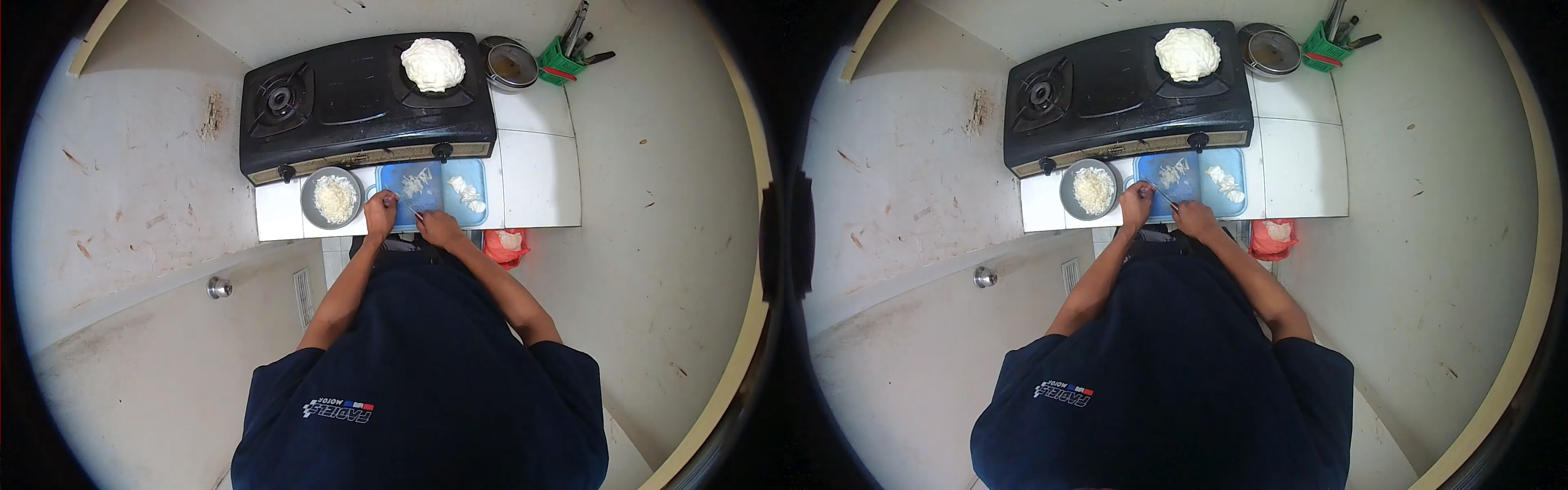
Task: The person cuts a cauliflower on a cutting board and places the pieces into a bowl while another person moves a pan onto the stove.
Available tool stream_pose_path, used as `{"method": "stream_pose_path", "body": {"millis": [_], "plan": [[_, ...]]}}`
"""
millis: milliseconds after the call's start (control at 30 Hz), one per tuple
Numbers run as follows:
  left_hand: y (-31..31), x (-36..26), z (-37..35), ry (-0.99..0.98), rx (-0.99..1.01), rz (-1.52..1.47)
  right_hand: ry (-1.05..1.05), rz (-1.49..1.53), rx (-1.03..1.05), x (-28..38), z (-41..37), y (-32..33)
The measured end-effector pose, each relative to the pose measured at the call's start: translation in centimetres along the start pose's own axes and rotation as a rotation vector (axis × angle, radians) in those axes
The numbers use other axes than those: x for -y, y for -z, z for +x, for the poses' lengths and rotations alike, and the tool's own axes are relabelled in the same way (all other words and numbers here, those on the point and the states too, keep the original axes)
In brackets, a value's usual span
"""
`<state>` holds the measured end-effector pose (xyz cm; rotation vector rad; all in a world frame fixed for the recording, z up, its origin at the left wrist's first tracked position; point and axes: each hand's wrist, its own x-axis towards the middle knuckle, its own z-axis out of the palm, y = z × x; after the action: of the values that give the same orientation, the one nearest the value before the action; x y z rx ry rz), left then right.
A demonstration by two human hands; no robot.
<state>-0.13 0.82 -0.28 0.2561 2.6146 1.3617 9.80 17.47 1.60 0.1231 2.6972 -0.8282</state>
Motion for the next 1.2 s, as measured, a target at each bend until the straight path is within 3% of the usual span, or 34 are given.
{"method": "stream_pose_path", "body": {"millis": [500, 667, 800, 900, 1000, 1033, 1100, 1200], "plan": [[0.3, 0.7, -0.2, 0.035, 0.061, -0.123, 0.005, 0.003, -0.001, -1.4, -0.8, 0.1], [0.4, 2.1, -0.2, 0.075, 0.105, -0.240, -0.115, 0.018, -0.080, -2.5, -0.7, 0.4], [1.5, -0.6, -0.3, 0.092, 0.136, -0.266, -0.153, 0.057, -0.126, -2.0, -1.4, 3.0], [2.2, -3.2, -0.5, -0.043, 0.134, -0.180, -0.169, 0.016, -0.123, -1.9, -1.9, 4.3], [3.3, -6.0, -0.3, -0.229, 0.560, 0.049, -0.093, -0.017, -0.195, -1.9, -2.4, 5.3], [3.0, -5.6, -0.2, -0.235, 0.561, 0.048, -0.059, -0.018, -0.198, -1.9, -2.5, 5.5], [2.2, -5.1, -0.2, -0.511, 0.571, 0.272, -0.028, -0.021, -0.204, -1.9, -2.8, 6.2], [2.8, -5.2, 1.0, -0.398, 0.622, 0.364, -0.042, -0.036, -0.223, -2.0, -3.5, 6.9]]}}
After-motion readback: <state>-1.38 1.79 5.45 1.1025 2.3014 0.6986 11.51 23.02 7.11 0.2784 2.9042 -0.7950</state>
